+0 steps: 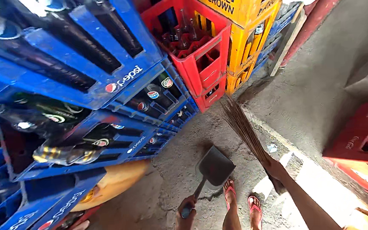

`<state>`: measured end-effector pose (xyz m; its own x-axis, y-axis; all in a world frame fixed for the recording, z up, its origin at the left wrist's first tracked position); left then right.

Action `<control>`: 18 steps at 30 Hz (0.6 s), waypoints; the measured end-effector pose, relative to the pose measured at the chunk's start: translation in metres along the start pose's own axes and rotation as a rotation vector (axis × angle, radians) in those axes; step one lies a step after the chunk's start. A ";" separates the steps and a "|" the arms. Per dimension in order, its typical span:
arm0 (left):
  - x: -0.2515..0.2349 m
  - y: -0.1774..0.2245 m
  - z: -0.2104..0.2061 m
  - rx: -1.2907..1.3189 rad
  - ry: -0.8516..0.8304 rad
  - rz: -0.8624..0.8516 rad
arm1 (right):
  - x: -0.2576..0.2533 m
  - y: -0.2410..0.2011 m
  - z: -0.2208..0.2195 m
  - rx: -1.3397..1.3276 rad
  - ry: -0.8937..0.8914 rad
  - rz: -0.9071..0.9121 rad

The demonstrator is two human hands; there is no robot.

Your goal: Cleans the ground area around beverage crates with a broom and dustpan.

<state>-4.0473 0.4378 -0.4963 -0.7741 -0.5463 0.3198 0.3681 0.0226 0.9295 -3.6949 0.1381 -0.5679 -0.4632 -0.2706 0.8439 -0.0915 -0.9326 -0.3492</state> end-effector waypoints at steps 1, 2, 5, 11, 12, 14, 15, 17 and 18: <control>-0.003 0.001 -0.003 0.001 -0.021 -0.009 | -0.030 -0.007 -0.002 -0.016 -0.004 -0.030; -0.006 0.001 -0.005 -0.002 -0.039 -0.031 | -0.055 -0.005 -0.005 -0.038 -0.021 -0.068; -0.009 0.001 0.001 -0.012 -0.083 -0.079 | -0.053 0.050 -0.029 -0.144 -0.047 -0.145; -0.015 0.001 0.005 -0.049 -0.093 -0.034 | 0.112 0.118 -0.029 -0.169 -0.030 -0.231; -0.015 0.000 0.006 -0.052 -0.092 -0.032 | 0.125 0.114 -0.027 -0.163 -0.044 -0.222; -0.015 0.000 0.007 -0.050 -0.084 -0.023 | 0.126 0.086 -0.025 -0.120 -0.080 -0.148; -0.012 0.000 0.007 -0.047 -0.079 -0.020 | 0.117 0.064 -0.028 -0.090 -0.098 -0.092; -0.009 0.001 0.006 -0.052 -0.076 -0.031 | 0.078 0.015 -0.044 -0.009 -0.149 -0.006; -0.007 0.001 0.006 -0.058 -0.078 -0.039 | 0.053 -0.005 -0.055 0.051 -0.182 -0.003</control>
<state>-4.0446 0.4466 -0.4970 -0.8254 -0.4789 0.2989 0.3643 -0.0474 0.9301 -3.7676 0.1413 -0.5440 -0.2955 -0.3021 0.9063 -0.0458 -0.9431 -0.3293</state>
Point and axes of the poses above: each hand's wrist, its own x-axis away from the middle knuckle, its own z-axis out of the back of the hand, y = z × x, the point moved 7 cm from there along -x, towards the middle knuckle, and after that the axes turned 6 degrees about -y, right-handed, at the moved point
